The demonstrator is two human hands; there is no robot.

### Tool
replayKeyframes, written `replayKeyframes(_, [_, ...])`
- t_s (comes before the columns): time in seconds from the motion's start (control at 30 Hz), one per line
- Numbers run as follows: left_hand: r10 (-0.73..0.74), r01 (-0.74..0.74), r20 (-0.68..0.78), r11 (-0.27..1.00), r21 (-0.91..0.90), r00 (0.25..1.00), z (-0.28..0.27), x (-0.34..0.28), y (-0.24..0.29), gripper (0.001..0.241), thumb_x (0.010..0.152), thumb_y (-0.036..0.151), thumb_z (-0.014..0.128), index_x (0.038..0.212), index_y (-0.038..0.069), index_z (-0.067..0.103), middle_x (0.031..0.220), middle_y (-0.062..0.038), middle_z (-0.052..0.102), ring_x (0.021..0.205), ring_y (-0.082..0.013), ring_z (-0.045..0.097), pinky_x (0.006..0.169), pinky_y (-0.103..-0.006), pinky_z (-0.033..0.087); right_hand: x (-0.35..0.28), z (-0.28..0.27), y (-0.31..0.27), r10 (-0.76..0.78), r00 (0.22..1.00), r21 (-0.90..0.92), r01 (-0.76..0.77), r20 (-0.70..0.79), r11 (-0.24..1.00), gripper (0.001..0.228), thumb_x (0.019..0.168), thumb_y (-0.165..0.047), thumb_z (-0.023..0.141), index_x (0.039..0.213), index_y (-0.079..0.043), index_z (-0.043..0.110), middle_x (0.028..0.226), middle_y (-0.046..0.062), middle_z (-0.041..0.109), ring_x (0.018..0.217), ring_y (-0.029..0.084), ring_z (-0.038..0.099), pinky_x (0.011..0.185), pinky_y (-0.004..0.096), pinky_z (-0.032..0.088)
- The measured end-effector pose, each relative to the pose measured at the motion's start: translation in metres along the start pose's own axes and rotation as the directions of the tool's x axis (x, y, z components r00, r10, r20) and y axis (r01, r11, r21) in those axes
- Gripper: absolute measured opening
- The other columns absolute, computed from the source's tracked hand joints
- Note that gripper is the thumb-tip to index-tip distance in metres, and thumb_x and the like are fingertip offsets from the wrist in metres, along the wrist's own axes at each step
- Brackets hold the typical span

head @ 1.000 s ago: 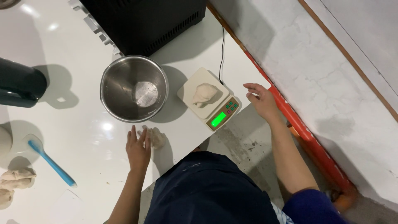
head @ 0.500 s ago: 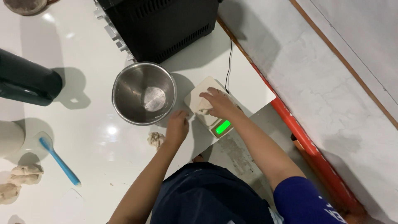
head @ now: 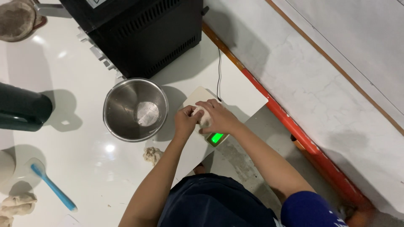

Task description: Weighing portions of dough on a digital scale and shaping them.

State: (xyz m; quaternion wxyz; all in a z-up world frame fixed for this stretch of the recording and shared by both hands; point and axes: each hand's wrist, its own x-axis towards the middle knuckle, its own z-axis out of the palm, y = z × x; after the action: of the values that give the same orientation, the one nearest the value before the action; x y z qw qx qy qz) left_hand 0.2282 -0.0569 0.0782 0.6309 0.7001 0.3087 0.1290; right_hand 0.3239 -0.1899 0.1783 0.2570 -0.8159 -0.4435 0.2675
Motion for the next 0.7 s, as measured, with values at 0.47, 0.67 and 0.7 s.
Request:
replayKeyframes(0.47, [0.035, -0.051, 0.270, 0.997, 0.052, 0.962, -0.062, -0.045, 0.085, 0.023, 0.086, 0.014, 0.079, 0.103, -0.001, 0.078, 0.081, -0.008, 0.078, 0.071, -0.0133, 0.076, 0.066, -0.0285, 0.060, 0.036, 0.037, 0.064, -0.101, 0.955, -0.136, 0.064, -0.280, 0.989, 0.046, 0.074, -0.009, 0.083, 0.115, -0.014, 0.061, 0.125, 0.010, 0.054, 0.117, 0.034, 0.058, 0.095, 0.044, 0.055])
replayKeyframes(0.67, [-0.119, 0.095, 0.183, 0.986, 0.136, 0.976, -0.102, -0.067, 0.044, 0.045, 0.083, 0.025, 0.079, 0.119, -0.001, 0.071, 0.096, -0.011, 0.078, 0.087, -0.0191, 0.077, 0.079, -0.0322, 0.063, 0.044, 0.048, 0.048, 0.008, 0.989, -0.198, -0.038, -0.149, 0.980, 0.075, 0.067, -0.021, 0.092, 0.129, -0.011, 0.051, 0.133, 0.018, 0.044, 0.126, 0.039, 0.048, 0.100, 0.047, 0.051])
replayKeyframes(0.7, [-0.106, 0.073, 0.180, 0.981, 0.182, 0.978, -0.103, -0.068, 0.028, 0.056, 0.081, 0.027, 0.080, 0.128, 0.001, 0.066, 0.104, -0.012, 0.076, 0.093, -0.0217, 0.075, 0.083, -0.0335, 0.061, 0.046, 0.051, 0.046, 0.021, 0.997, -0.261, -0.042, -0.080, 0.965, 0.088, 0.064, -0.023, 0.094, 0.137, -0.010, 0.045, 0.137, 0.020, 0.041, 0.129, 0.041, 0.044, 0.103, 0.047, 0.049])
